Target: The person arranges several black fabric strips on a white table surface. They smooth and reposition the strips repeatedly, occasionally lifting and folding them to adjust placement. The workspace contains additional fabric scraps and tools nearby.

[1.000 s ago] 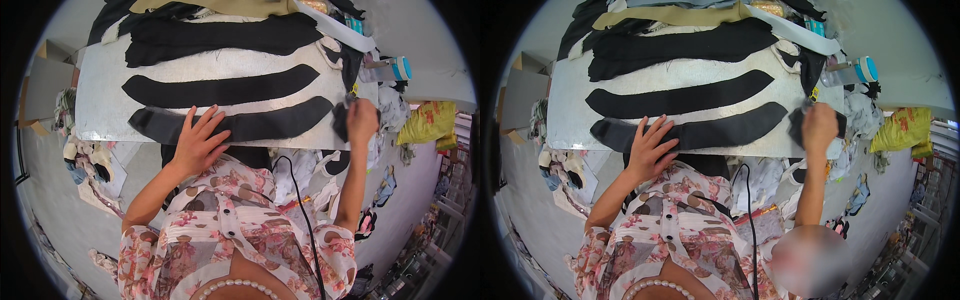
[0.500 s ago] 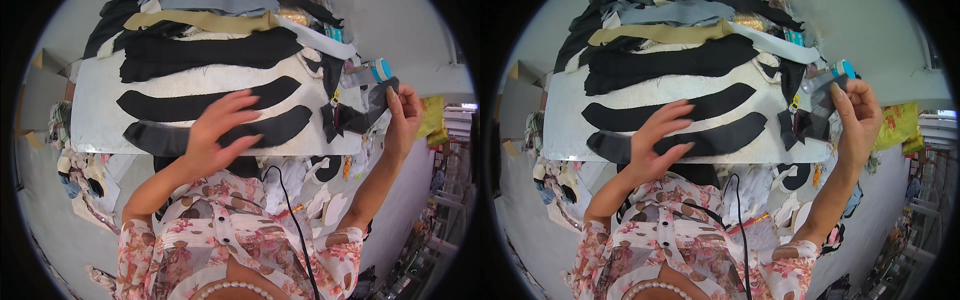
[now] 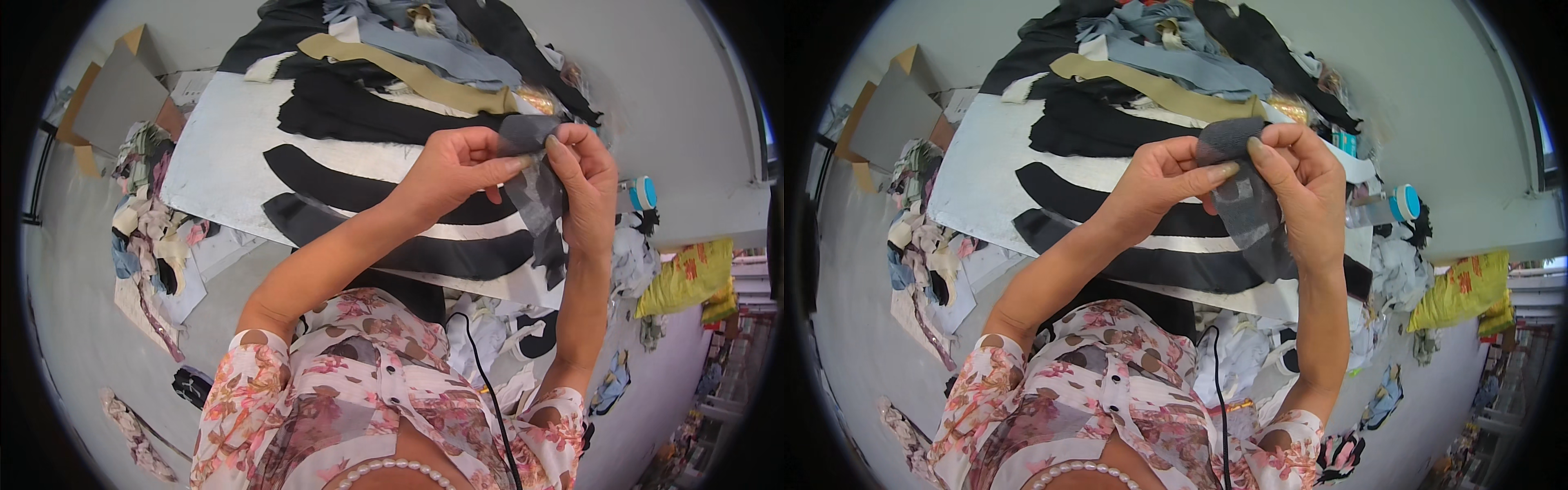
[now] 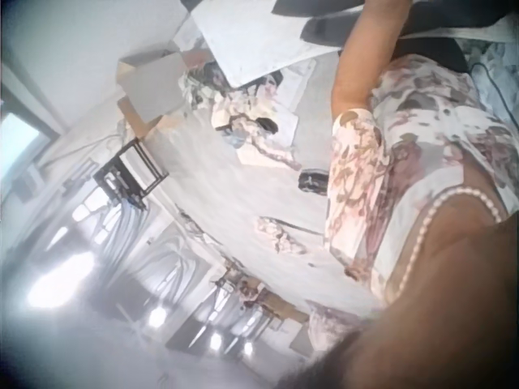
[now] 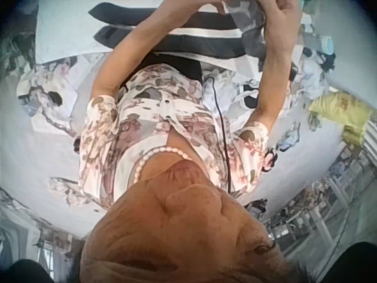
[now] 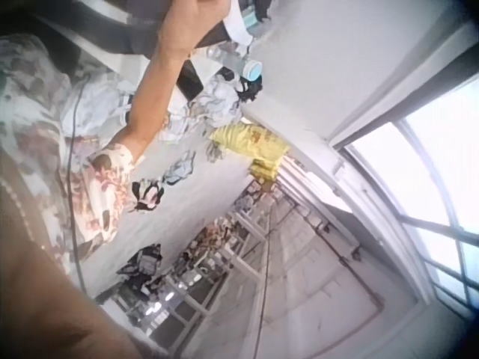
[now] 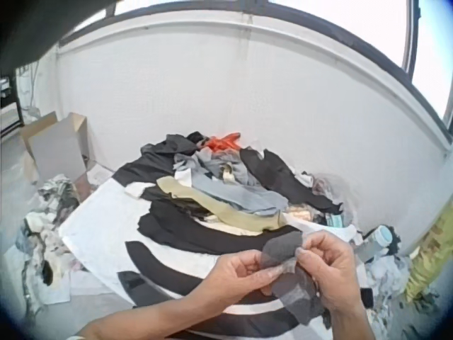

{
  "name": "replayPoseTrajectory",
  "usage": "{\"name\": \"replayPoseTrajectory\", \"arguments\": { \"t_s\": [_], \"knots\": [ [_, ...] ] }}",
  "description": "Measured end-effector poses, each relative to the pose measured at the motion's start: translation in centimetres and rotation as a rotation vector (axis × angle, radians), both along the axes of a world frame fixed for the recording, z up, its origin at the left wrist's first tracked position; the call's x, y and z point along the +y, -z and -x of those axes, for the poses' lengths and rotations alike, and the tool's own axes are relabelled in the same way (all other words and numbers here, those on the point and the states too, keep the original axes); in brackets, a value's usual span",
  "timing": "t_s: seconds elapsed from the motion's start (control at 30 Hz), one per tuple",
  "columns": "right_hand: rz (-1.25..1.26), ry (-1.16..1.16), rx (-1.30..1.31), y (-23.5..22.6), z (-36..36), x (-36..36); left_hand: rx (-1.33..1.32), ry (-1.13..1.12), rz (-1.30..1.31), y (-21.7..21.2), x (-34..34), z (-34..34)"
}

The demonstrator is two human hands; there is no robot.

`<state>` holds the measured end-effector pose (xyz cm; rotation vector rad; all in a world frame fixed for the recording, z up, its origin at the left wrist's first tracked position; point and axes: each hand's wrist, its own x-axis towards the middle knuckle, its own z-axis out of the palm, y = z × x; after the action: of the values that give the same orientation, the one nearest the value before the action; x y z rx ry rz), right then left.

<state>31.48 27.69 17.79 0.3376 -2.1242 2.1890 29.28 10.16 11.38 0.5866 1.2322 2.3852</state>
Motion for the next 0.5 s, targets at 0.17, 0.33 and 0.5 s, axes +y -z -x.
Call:
{"name": "replayPoseTrajectory", "arguments": {
  "t_s": [0.17, 0.33, 0.5],
  "knots": [
    [-0.14, 0.039, -0.02, 1.0, 0.5, 0.2, -0.016, -0.129, -0.057, 0.4, -1.9, 0.2],
    [-0.678, 0.459, 0.452, 0.9, -2.0, -1.1, 0.086, -0.35, -0.076, -0.4, -1.9, 0.4],
    [-0.671, 0.239, 0.443, 2.6, -2.7, -2.7, 0.599, -0.509, 0.286, -0.4, 0.3, -1.4]
  ]
}}
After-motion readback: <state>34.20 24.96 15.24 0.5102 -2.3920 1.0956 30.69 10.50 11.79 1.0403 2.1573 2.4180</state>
